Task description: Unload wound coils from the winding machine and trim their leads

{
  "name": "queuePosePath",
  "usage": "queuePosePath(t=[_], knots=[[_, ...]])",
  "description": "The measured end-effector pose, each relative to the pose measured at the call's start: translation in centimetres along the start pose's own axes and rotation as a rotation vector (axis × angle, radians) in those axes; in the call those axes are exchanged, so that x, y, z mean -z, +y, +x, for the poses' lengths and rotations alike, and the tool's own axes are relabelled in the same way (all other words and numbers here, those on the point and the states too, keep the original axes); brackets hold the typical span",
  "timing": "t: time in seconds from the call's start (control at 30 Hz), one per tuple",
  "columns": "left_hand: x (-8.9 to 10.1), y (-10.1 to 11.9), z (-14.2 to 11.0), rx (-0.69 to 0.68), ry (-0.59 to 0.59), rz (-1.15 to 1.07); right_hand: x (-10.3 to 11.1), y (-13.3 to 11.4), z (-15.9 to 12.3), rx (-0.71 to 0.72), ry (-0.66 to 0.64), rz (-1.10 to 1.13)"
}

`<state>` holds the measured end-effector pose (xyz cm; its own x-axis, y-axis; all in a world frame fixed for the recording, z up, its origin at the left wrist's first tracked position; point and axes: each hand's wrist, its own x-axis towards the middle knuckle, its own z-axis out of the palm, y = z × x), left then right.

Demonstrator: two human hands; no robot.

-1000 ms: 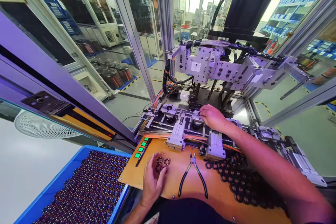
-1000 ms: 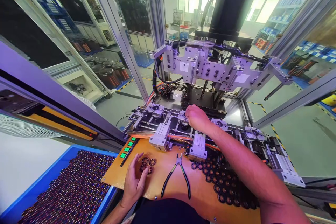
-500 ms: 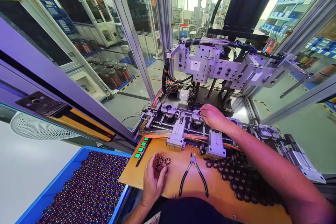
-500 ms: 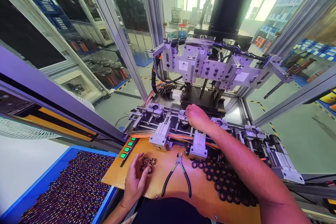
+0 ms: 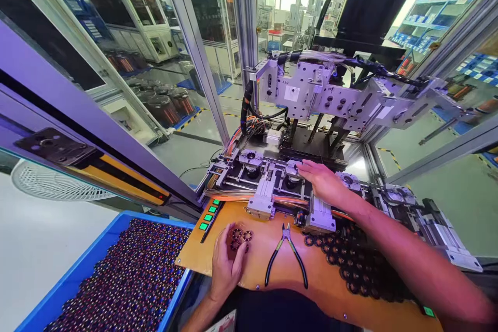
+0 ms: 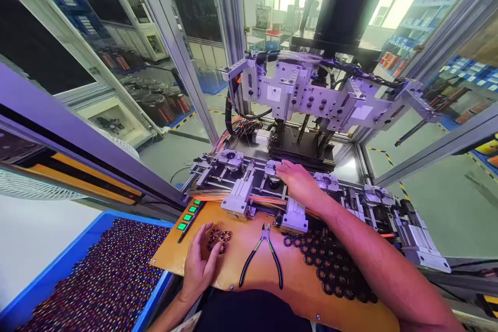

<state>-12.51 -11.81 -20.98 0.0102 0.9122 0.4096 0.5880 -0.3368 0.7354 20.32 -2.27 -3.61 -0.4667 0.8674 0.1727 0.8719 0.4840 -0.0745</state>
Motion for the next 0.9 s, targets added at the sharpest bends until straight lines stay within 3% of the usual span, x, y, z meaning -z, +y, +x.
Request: queuePosePath(t=[0.13, 0.27, 0.37, 0.47, 0.57, 0.6, 0.73, 0.9], knots=[[0.0, 0.4, -0.1, -0.03, 0.013, 0.017, -1.1, 0.3, -0.1, 0.001, 0.075, 0.047], [1.9, 1.9, 1.7, -0.1, 0.051, 0.04, 0.0, -0.6, -0.7, -0.008, 0.293, 0.084], [4.3, 5.4, 5.8, -0.321, 0.074, 0.082, 2.4, -2.8, -2.6, -0.062, 0.552, 0.108], [4.8, 10.8, 11.5, -0.58, -0.112, 0.199, 4.7, -5.9, -5.3, -0.126, 0.758, 0.129], [2.1, 15.6, 16.2, -0.653, -0.452, 0.432, 5.4, -9.1, -8.5, -0.144, 0.829, 0.147], [0.8, 16.7, 17.3, -0.667, -0.503, 0.454, 5.2, -10.0, -9.7, -0.152, 0.834, 0.153], [-4.0, 18.5, 19.0, -0.672, -0.596, 0.505, 2.1, -12.5, -15.6, -0.262, 0.803, 0.172], [-5.7, 18.2, 18.6, -0.62, -0.638, 0.533, -5.0, -14.4, -22.5, -0.492, 0.651, 0.145]])
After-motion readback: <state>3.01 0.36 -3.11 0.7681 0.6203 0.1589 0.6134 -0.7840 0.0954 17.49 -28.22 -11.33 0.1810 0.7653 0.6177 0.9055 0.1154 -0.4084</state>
